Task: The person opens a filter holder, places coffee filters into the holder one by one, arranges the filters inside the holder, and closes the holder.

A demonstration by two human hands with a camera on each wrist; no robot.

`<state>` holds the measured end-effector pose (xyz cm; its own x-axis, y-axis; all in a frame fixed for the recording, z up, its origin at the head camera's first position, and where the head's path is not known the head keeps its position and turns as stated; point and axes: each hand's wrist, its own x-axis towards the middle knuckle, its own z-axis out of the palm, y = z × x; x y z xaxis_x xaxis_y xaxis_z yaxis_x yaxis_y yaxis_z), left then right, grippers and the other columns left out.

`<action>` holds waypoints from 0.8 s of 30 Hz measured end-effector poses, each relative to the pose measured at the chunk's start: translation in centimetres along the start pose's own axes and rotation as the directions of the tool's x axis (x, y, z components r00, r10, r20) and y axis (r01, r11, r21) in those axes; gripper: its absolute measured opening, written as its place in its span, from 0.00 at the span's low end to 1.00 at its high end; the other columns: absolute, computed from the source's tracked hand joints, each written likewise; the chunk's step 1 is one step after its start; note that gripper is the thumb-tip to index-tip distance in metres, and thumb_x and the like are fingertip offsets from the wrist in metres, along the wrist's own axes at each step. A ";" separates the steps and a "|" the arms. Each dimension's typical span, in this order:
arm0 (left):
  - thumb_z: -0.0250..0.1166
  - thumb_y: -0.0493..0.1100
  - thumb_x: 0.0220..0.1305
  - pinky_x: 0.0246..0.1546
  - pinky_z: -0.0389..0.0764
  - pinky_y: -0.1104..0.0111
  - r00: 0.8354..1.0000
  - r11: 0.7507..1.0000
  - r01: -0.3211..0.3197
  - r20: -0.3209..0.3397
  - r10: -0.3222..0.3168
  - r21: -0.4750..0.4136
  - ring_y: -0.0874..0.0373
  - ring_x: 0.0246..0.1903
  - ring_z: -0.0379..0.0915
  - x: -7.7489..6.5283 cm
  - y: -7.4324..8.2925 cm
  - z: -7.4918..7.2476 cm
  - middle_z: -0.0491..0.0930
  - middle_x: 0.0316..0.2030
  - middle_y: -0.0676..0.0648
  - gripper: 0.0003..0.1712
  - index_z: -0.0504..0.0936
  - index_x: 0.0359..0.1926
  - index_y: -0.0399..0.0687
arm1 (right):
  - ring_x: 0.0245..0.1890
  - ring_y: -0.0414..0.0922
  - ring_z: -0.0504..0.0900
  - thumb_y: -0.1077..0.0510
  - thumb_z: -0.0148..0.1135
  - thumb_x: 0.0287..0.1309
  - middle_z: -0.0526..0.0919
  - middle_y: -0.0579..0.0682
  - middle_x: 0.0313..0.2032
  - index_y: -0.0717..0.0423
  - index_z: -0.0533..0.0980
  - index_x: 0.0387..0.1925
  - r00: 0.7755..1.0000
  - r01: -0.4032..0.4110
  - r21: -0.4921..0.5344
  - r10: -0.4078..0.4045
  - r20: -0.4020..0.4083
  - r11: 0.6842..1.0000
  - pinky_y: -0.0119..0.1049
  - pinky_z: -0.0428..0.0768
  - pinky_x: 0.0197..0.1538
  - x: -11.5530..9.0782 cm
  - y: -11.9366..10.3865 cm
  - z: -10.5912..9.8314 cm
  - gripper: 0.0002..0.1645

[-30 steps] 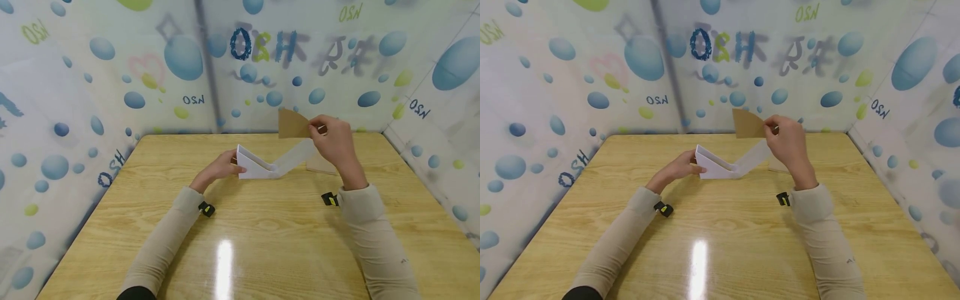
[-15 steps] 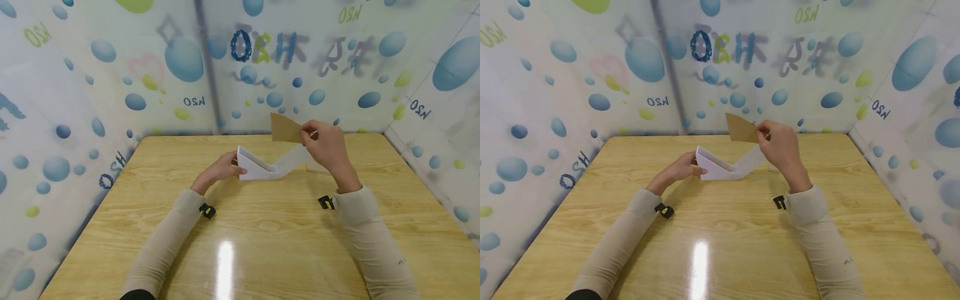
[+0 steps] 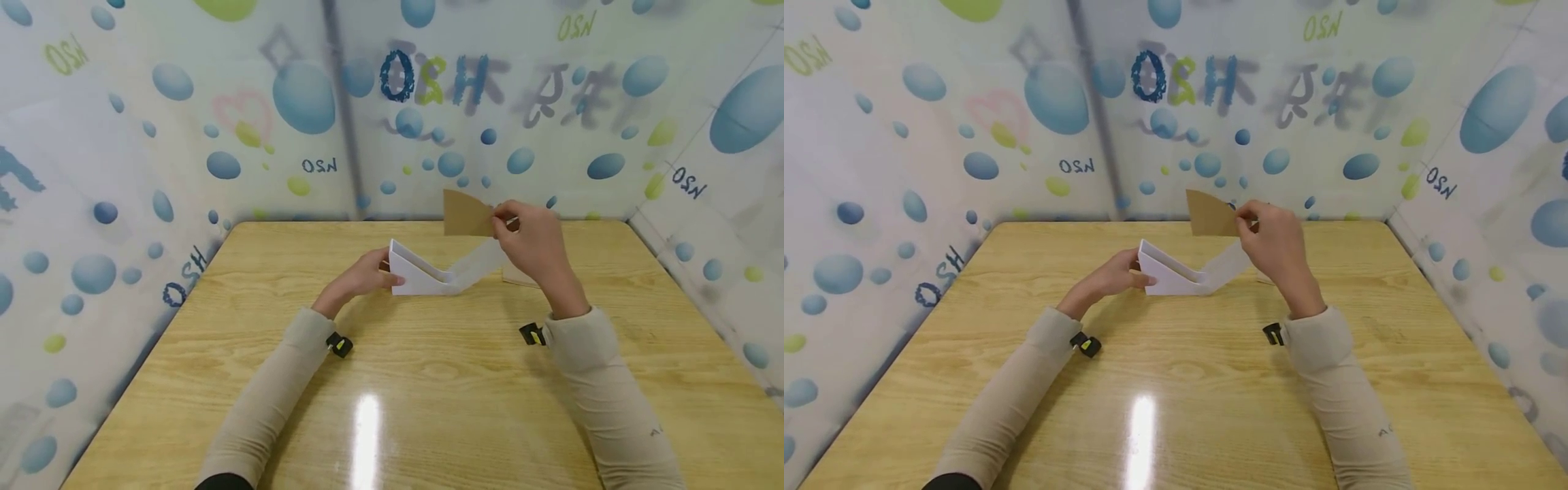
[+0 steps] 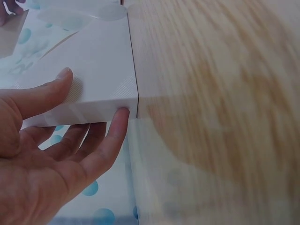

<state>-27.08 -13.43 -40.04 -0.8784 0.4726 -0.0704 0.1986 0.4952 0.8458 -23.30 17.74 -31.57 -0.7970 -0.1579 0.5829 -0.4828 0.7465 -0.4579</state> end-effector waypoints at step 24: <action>0.65 0.34 0.68 0.45 0.85 0.54 1.000 1.000 -0.008 -0.001 0.008 0.008 0.44 0.52 0.79 -0.2 0.2 0.1 0.80 0.56 0.34 0.25 0.73 0.64 0.37 | 0.31 0.52 0.88 0.60 0.61 0.71 0.91 0.56 0.36 0.59 0.86 0.42 0.989 -0.003 -0.020 0.006 0.150 1.000 0.47 0.83 0.35 -0.5 -0.7 2.9 0.10</action>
<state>-26.86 -13.34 -39.91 -0.8773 0.4757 -0.0635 0.2089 0.4976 0.8418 -23.60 15.39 -33.47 -0.8452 -0.2488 0.4730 -0.4732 0.7598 -0.4458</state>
